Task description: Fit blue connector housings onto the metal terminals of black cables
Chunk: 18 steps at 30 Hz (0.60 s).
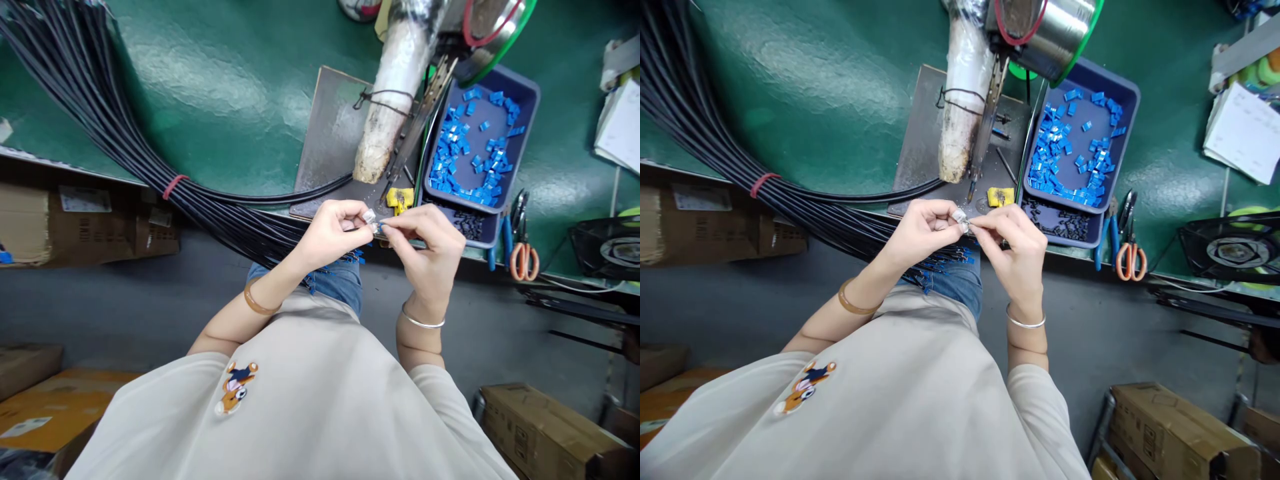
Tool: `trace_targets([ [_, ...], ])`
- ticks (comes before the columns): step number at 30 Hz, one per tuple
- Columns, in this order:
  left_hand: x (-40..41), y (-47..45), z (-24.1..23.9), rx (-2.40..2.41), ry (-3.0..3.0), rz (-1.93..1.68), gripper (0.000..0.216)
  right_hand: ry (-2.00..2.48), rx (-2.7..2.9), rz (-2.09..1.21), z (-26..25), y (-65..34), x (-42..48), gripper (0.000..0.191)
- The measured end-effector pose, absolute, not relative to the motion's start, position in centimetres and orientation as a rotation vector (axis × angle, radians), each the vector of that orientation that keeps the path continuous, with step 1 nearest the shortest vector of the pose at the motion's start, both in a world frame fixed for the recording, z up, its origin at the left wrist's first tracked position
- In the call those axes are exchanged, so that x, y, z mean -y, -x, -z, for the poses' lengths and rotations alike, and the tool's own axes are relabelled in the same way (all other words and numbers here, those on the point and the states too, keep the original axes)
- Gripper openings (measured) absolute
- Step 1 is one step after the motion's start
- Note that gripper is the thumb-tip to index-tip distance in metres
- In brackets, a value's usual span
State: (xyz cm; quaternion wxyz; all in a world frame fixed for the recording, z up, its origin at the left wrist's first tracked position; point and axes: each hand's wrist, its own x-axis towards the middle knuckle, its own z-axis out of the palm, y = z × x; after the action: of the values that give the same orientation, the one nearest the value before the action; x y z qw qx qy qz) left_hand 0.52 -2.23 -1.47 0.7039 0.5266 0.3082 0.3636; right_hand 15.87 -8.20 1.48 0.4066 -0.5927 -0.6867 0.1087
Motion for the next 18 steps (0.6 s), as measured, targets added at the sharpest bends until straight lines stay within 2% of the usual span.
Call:
trace_targets([
  [6,2.8,-0.4,1.8,-0.693,-1.272,-0.843,0.006,1.597,1.92,-0.437,-1.1,-16.1,8.3,0.012],
  [11,3.0,-0.4,1.7,-0.713,-1.23,-0.902,0.008,1.642,1.549,-0.357,0.0,-16.2,8.3,0.008],
  [15,3.0,-0.3,1.6,-0.686,-1.193,-0.898,0.009,1.526,1.544,-0.571,0.4,-15.7,8.2,0.01],
  [18,2.9,-0.3,1.5,-0.696,-1.166,-0.873,0.007,1.498,1.577,-0.482,0.5,-15.2,8.3,0.007],
])
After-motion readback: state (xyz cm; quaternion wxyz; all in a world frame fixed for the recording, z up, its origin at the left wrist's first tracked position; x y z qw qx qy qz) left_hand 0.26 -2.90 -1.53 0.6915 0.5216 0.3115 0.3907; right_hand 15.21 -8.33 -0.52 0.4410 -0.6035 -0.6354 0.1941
